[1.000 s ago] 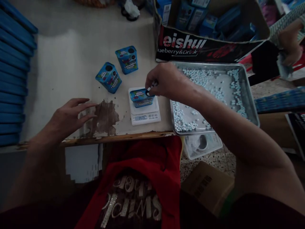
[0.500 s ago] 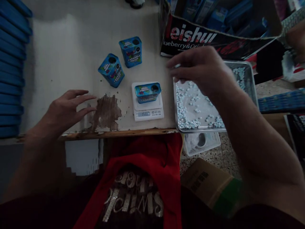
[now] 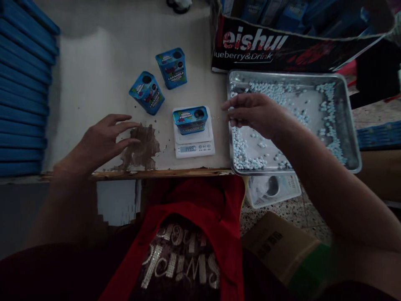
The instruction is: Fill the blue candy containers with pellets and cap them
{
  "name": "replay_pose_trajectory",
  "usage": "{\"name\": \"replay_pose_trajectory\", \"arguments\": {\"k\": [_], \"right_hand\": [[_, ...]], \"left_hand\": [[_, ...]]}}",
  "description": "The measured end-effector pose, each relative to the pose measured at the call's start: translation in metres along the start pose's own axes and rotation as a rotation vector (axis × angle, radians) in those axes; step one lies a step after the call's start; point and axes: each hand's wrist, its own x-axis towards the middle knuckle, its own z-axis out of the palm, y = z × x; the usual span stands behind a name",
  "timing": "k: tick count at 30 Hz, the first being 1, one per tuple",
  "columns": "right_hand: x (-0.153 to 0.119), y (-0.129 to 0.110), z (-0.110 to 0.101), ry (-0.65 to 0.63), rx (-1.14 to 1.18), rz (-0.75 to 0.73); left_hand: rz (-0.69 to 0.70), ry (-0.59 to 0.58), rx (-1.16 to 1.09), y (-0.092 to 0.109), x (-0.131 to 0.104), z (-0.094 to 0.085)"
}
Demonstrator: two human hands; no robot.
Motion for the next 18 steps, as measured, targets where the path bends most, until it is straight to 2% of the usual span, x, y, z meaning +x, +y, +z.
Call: {"name": "replay_pose_trajectory", "arguments": {"k": [3, 6, 14, 18], "right_hand": [[0.006, -0.018, 0.016, -0.081, -0.127, -0.128], [0.008, -0.031, 0.030, -0.118, -0.233, -0.193], [0.014, -0.048, 0.049, -0.198, -0.380, -0.208], [0.018, -0.052, 0.051, -0.150, -0.568, -0.266]], "left_hand": [[-0.014, -0.015, -0.011, 0.006, 0.001, -0.005], [-0.028, -0.033, -0.021, 0.011, 0.001, -0.009], [-0.063, -0.061, -0.040, 0.015, 0.006, -0.007], [-0.060, -0.058, -0.043, 0.012, 0.006, -0.004]]}}
